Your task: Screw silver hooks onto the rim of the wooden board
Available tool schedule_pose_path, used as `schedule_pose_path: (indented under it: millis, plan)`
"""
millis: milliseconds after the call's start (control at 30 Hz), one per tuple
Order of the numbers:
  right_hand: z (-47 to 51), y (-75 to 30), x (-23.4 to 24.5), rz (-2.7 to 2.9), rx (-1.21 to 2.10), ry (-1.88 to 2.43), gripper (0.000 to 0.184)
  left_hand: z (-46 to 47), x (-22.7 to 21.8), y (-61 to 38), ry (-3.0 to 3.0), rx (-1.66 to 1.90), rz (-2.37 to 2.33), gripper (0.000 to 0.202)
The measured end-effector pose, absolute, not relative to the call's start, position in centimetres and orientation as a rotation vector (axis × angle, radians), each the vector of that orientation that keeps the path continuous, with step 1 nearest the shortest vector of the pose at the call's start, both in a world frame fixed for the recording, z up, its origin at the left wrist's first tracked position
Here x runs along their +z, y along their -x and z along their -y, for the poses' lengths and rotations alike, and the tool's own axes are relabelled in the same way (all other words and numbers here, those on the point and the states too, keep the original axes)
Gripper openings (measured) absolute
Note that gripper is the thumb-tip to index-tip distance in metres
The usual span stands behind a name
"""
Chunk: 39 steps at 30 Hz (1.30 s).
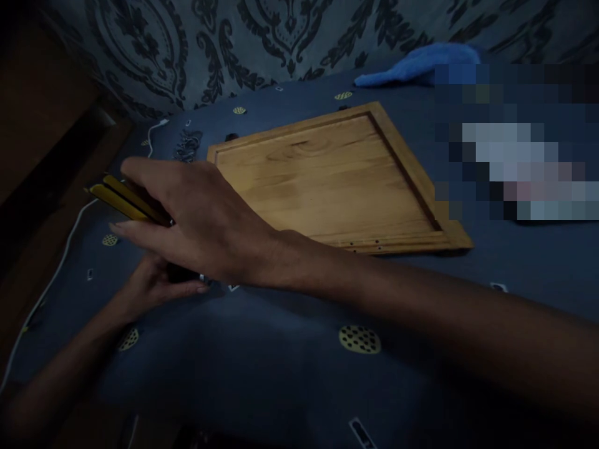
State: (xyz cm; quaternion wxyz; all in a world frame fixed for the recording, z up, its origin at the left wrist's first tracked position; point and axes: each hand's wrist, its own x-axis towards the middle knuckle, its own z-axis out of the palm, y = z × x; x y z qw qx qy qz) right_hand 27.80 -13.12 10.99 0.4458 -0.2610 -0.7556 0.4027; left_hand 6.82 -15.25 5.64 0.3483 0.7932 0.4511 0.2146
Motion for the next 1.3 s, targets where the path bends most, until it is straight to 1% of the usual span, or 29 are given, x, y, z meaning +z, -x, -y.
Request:
schedule_pose_path:
  millis: [167,367,533,633,767,833,933,967,1067,1233,1300]
  plan:
    - [13.0,-27.8,10.4,1.828,1.052,0.524,0.029,15.3,5.7,-6.8,-2.036,0.531,-1.172,0.039]
    - [13.2,-27.9,10.6,1.852,1.063,0.591,0.03,15.4,5.7,-6.9,-2.02,0.545,-1.195,0.041]
    - [13.1,-27.8,10.7,1.892,0.978,0.615,0.037,15.5,5.6,-6.9,-2.035,0.572,-1.19,0.044]
    - [13.0,-27.8,10.6,1.921,0.924,0.56,0.041,15.4,5.5,-6.7,-2.049,0.579,-1.193,0.046]
    - [12.9,-27.8,10.8,1.944,0.911,0.562,0.044,15.4,5.3,-6.6,-2.065,0.584,-1.204,0.048]
    - [12.7,-28.0,11.3,1.982,0.939,0.599,0.039,15.4,5.3,-6.7,-2.072,0.596,-1.21,0.048]
    - [12.4,-28.6,12.4,2.113,1.035,0.588,0.018,15.3,5.3,-6.7,-2.089,0.59,-1.212,0.045]
    - [12.4,-28.8,12.8,2.161,1.06,0.574,0.016,15.3,5.4,-6.7,-2.092,0.577,-1.207,0.043]
    - [12.5,-28.9,13.4,2.21,1.07,0.612,0.021,15.3,5.6,-6.8,-2.092,0.54,-1.199,0.042]
    - [12.9,-28.1,12.7,2.057,1.029,0.709,0.033,15.5,5.8,-7.0,-2.042,0.543,-1.219,0.047]
    - [12.9,-28.1,12.7,2.051,1.045,0.734,0.035,15.5,5.8,-6.9,-2.069,0.539,-1.228,0.046]
